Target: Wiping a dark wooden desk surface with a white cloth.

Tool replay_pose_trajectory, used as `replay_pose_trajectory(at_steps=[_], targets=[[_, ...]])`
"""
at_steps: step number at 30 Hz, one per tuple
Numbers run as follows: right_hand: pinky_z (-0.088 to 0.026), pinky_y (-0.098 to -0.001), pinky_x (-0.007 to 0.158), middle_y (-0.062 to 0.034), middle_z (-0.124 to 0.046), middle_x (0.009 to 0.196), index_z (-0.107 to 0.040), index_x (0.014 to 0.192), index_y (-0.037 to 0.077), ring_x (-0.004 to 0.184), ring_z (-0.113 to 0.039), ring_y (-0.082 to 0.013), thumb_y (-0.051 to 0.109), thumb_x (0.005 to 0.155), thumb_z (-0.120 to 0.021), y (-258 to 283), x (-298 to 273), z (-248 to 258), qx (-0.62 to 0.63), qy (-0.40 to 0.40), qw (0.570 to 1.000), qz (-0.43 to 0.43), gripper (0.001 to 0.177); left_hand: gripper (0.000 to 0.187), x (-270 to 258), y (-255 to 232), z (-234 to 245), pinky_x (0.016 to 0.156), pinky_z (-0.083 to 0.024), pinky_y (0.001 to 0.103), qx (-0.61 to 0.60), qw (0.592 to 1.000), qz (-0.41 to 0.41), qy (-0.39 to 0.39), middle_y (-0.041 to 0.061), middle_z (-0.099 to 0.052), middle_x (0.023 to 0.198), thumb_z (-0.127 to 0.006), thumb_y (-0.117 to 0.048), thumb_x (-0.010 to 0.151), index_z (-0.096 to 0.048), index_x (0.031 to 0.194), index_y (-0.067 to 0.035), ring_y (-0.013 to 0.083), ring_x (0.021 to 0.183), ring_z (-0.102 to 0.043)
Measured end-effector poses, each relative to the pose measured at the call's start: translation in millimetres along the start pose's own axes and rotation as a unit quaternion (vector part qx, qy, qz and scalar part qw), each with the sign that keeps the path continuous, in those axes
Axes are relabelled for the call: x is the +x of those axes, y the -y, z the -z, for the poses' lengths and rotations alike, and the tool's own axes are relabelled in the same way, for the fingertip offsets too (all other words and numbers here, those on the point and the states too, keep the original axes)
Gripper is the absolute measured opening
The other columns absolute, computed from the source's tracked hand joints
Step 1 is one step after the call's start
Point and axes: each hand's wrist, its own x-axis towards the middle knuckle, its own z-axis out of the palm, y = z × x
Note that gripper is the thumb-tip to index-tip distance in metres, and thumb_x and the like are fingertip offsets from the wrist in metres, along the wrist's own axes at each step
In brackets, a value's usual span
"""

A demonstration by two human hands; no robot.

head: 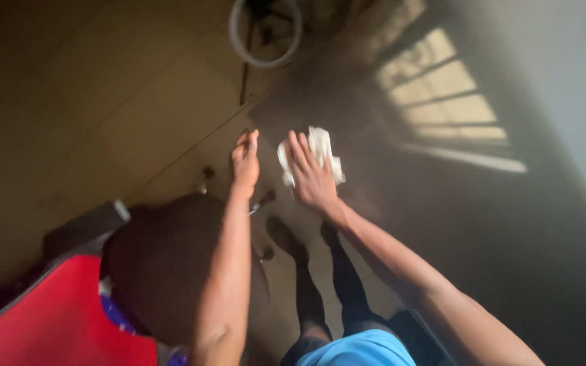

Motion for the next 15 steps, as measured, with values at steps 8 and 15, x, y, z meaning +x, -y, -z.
replay_pose_trajectory(at_steps=[8, 15], targets=[[-0.018, -0.0631, 0.126, -0.0115, -0.009, 0.173, -0.038, 0.16, 0.006, 0.161, -0.011, -0.0275, 0.013, 0.085, -0.063, 11, 132, -61, -0.116, -0.152, 0.98, 0.045, 0.08, 0.069, -51, -18, -16, 0.101, -0.047, 0.04, 0.006, 0.97, 0.171, -0.171, 0.01, -0.055, 0.148, -0.039, -0.058, 0.102, -0.052, 0.145, -0.005, 0.0249, 0.13, -0.056], [-0.026, -0.0624, 0.121, -0.0124, -0.015, 0.172, -0.043, 0.154, 0.007, 0.159, -0.019, -0.0287, 0.021, 0.085, -0.066, 4, 34, -17, -0.065, -0.122, 0.986, 0.098, 0.074, 0.066, -40, -12, -21, 0.085, -0.051, 0.041, -0.024, 0.968, 0.153, -0.196, 0.009, -0.064, 0.137, -0.041, -0.059, 0.1, -0.059, 0.138, -0.007, 0.0236, 0.114, -0.064]])
